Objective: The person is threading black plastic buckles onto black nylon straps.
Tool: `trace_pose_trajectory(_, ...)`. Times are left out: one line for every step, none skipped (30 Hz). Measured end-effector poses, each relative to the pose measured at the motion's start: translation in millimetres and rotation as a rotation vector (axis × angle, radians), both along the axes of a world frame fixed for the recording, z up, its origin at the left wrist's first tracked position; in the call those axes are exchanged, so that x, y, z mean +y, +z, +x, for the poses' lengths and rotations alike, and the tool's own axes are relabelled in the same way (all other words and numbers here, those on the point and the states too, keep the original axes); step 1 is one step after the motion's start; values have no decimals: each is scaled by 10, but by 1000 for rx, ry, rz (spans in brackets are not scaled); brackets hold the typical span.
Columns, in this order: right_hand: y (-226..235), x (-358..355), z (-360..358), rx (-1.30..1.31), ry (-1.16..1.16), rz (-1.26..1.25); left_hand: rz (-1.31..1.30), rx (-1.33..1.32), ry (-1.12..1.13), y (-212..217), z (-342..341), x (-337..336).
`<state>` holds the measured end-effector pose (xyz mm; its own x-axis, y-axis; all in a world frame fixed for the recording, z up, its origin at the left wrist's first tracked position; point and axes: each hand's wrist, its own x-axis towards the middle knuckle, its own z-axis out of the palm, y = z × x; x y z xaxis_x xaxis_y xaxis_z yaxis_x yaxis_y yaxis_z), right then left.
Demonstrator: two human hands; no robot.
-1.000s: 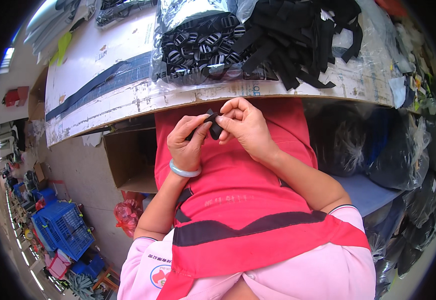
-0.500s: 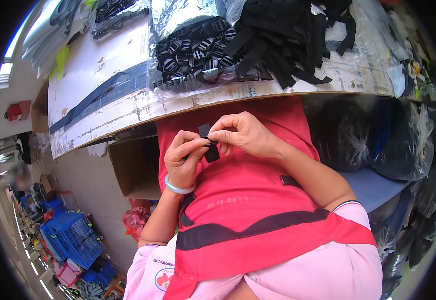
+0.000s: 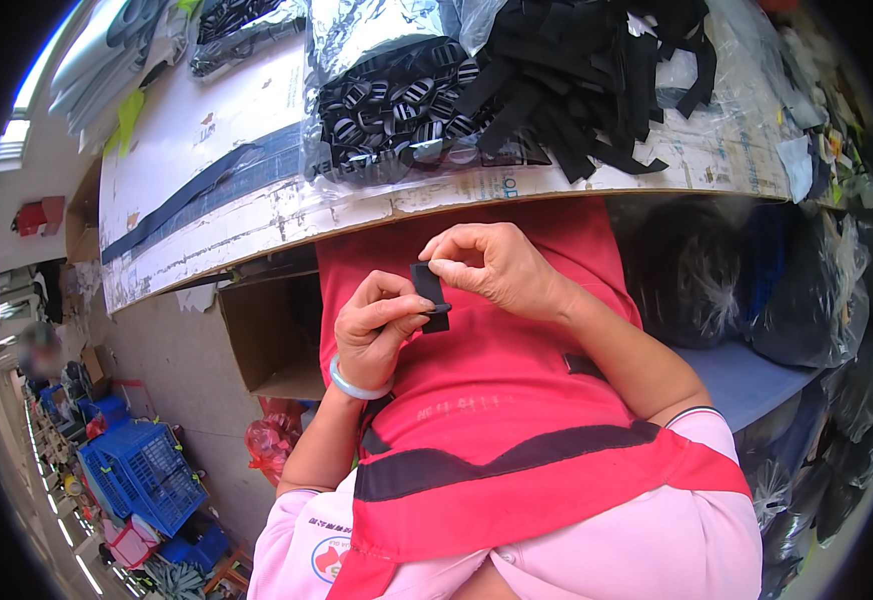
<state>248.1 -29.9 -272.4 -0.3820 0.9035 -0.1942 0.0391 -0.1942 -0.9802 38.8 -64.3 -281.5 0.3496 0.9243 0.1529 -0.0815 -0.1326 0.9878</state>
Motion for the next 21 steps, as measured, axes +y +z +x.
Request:
trace_pose_trajectory(-15, -1, -3, 46, 7, -35, 4, -8, -7, 2, 0, 0)
trace_pose_trajectory(-16, 0, 0, 45, 10, -35, 8, -15, -11, 0, -3, -1)
trace_pose_trajectory(-17, -2, 7, 106, -6, -134, 8, -16, -8, 0, -5, -2)
trace_pose_trajectory(-18, -1, 9, 167, -23, -232, 10, -13, -18, 4, -8, -1)
trace_pose_trajectory(-21, -1, 4, 165, -20, -233, 11, -11, -28, 9, -12, -4)
trace_pose_trajectory(-27, 1, -3, 187, -32, -245, 10, -12, -25, 14, -18, -7)
trace_pose_trajectory(-30, 1, -12, 209, -42, -256, 13, -5, -22, 20, -26, -10)
trace_pose_trajectory(-24, 6, -34, 208, -38, -258, 16, 3, -20, 25, -35, -15)
trace_pose_trajectory(-12, 16, -74, 215, -65, -222, 15, 4, -14, 33, -52, -25)
trace_pose_trajectory(-7, 24, -116, 223, -90, -186, -16, 14, -11, 43, -76, -37)
trace_pose_trajectory(-28, 39, -132, 222, -86, -187, -46, 22, -13, 57, -91, -43)
trace_pose_trajectory(-78, 64, -153, 214, -98, -196, -47, 23, -6, 90, -121, -49)
trace_pose_trajectory(-124, 78, -191, 207, -108, -206, -14, 66, -15, 143, -171, -55)
trace_pose_trajectory(-156, 80, -277, 239, -88, -226, 17, 113, -21, 209, -236, -58)
trace_pose_trajectory(-177, 73, -381, 269, -72, -246, 17, 119, -15, 290, -324, -59)
trace_pose_trajectory(-186, 57, -520, 295, -46, -238, 9, 251, 18, 397, -451, -70)
trace_pose_trajectory(-275, 43, -650, 253, 77, -191, 0, 381, 44, 513, -588, -90)
trace_pose_trajectory(-255, 7, -788, 224, 158, -132, -20, 427, 211, 621, -706, -105)
trace_pose_trajectory(-240, -37, -883, 193, 237, -74, -40, 470, 377, 686, -815, -105)
trace_pose_trajectory(-301, -62, -967, 133, 352, -31, -81, 455, 531, 738, -929, -137)
trace_pose_trajectory(-391, -73, -1042, 70, 467, 18, -117, 434, 686, 788, -1035, -154)
